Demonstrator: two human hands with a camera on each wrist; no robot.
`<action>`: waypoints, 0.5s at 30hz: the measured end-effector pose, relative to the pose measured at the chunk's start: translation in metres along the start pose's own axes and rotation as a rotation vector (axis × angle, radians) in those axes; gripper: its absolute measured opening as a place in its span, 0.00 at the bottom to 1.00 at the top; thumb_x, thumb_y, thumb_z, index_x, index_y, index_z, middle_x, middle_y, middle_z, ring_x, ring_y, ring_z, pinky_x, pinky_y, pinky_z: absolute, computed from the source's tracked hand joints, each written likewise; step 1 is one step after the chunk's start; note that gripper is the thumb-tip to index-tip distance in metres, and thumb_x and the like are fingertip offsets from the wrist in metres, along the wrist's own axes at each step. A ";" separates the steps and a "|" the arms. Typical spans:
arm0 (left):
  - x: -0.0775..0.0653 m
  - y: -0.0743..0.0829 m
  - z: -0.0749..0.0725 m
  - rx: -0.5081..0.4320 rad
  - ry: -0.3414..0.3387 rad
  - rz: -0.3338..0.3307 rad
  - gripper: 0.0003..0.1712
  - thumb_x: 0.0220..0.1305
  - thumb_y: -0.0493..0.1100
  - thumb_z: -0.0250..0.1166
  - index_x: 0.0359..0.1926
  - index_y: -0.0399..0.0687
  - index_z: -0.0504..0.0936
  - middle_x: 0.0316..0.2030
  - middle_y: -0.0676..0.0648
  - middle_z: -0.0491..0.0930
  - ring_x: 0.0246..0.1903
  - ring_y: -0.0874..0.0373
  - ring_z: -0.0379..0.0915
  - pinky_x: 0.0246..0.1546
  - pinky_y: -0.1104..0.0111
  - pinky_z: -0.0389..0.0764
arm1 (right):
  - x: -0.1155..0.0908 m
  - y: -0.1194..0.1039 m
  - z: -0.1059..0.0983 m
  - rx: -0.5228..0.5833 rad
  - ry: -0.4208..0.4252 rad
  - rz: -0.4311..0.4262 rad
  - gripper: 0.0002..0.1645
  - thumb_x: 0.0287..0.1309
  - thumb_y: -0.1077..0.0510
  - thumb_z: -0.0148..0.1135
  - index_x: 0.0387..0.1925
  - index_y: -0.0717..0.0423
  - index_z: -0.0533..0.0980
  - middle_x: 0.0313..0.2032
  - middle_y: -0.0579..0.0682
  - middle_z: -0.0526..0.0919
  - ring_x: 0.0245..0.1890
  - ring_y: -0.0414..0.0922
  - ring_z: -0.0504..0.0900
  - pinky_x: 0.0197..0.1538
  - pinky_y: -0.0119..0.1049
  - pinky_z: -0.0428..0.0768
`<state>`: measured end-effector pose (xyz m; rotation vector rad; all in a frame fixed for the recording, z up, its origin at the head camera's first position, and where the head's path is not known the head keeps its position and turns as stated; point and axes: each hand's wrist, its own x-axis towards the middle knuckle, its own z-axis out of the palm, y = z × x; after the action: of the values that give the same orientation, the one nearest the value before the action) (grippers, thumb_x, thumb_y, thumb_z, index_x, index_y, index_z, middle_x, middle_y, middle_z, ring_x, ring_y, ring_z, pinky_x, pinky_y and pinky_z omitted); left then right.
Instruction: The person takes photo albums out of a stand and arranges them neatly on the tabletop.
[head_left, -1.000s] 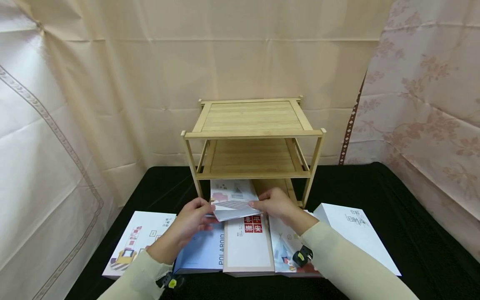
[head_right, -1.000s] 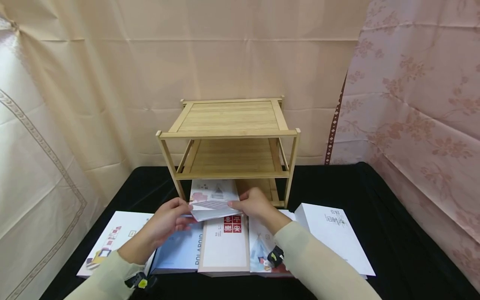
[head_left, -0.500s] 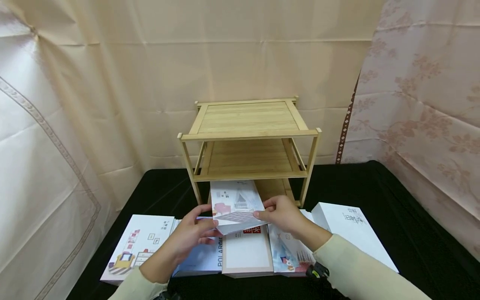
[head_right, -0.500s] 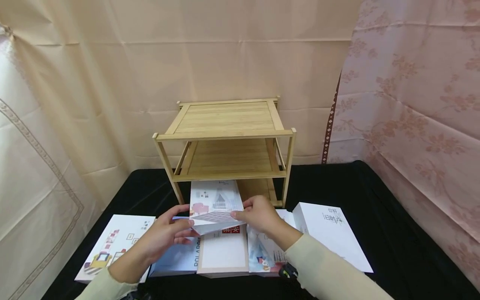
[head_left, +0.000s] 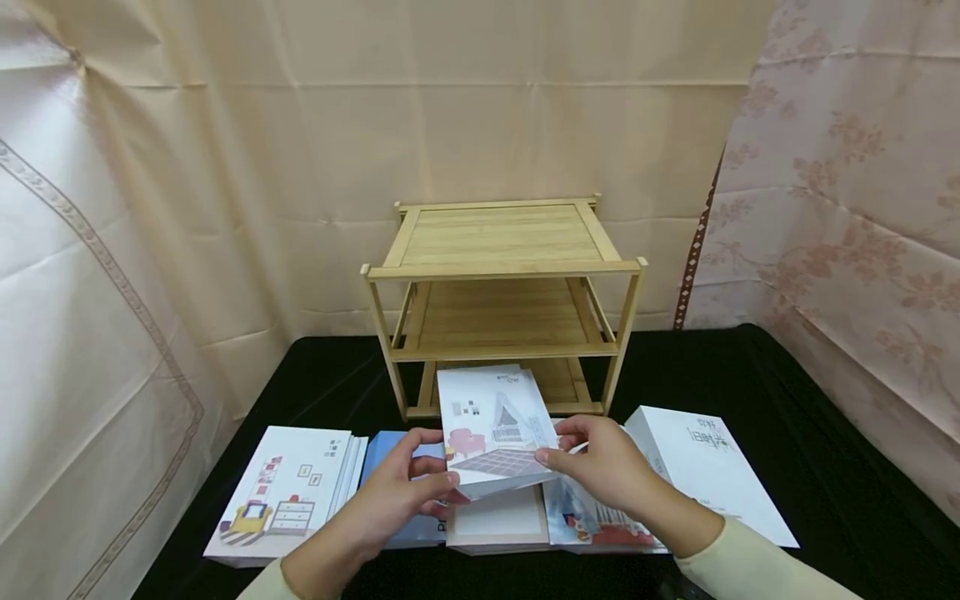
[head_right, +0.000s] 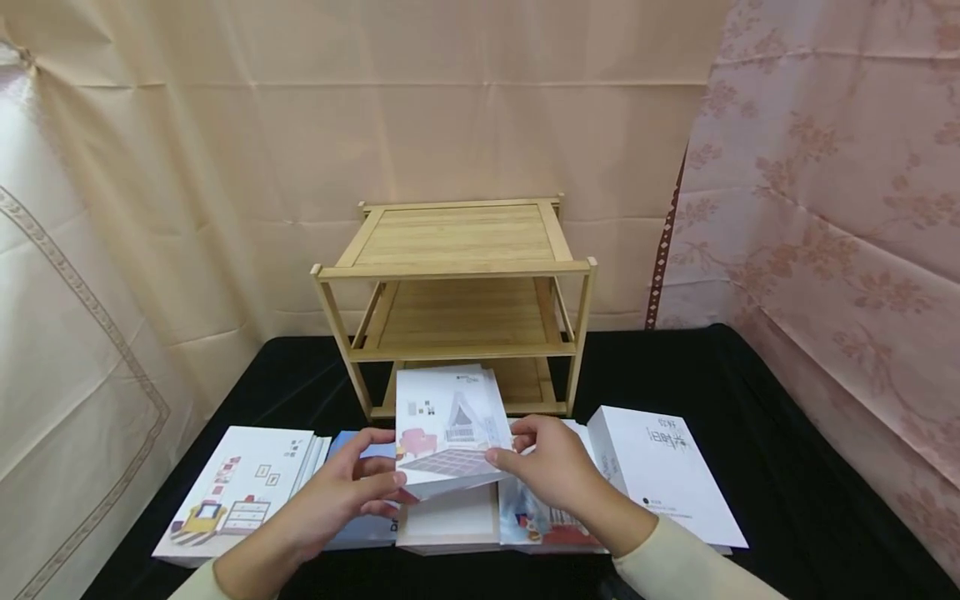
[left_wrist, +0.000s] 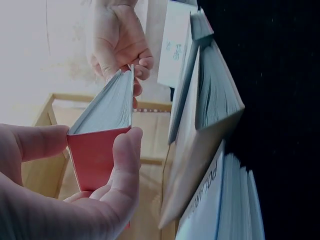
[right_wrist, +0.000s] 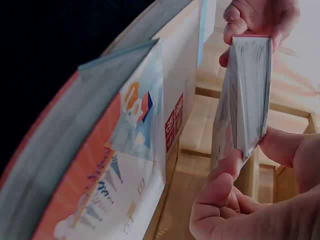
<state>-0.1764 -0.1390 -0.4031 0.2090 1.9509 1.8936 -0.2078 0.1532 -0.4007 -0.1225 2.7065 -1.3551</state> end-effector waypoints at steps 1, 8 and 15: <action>-0.001 0.000 0.002 -0.001 -0.011 0.003 0.38 0.71 0.42 0.66 0.73 0.39 0.57 0.54 0.36 0.82 0.47 0.43 0.87 0.44 0.55 0.88 | -0.003 0.001 -0.002 -0.009 -0.002 -0.001 0.33 0.54 0.44 0.79 0.55 0.62 0.82 0.38 0.47 0.85 0.41 0.44 0.83 0.37 0.35 0.83; -0.005 0.001 0.013 -0.032 -0.094 0.012 0.37 0.72 0.41 0.64 0.73 0.40 0.56 0.57 0.35 0.79 0.49 0.41 0.86 0.48 0.54 0.88 | -0.019 0.007 -0.013 -0.035 -0.017 0.030 0.35 0.54 0.42 0.78 0.56 0.60 0.81 0.39 0.48 0.84 0.37 0.43 0.83 0.36 0.36 0.83; -0.007 -0.001 0.029 -0.071 -0.133 0.001 0.35 0.71 0.39 0.65 0.72 0.40 0.58 0.55 0.37 0.81 0.49 0.42 0.86 0.50 0.53 0.88 | -0.035 0.011 -0.026 -0.075 -0.017 0.074 0.37 0.53 0.40 0.78 0.56 0.60 0.82 0.39 0.47 0.84 0.34 0.43 0.80 0.32 0.35 0.80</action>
<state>-0.1582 -0.1153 -0.4027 0.3072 1.7933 1.8952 -0.1771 0.1849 -0.3921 -0.0394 2.7194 -1.2281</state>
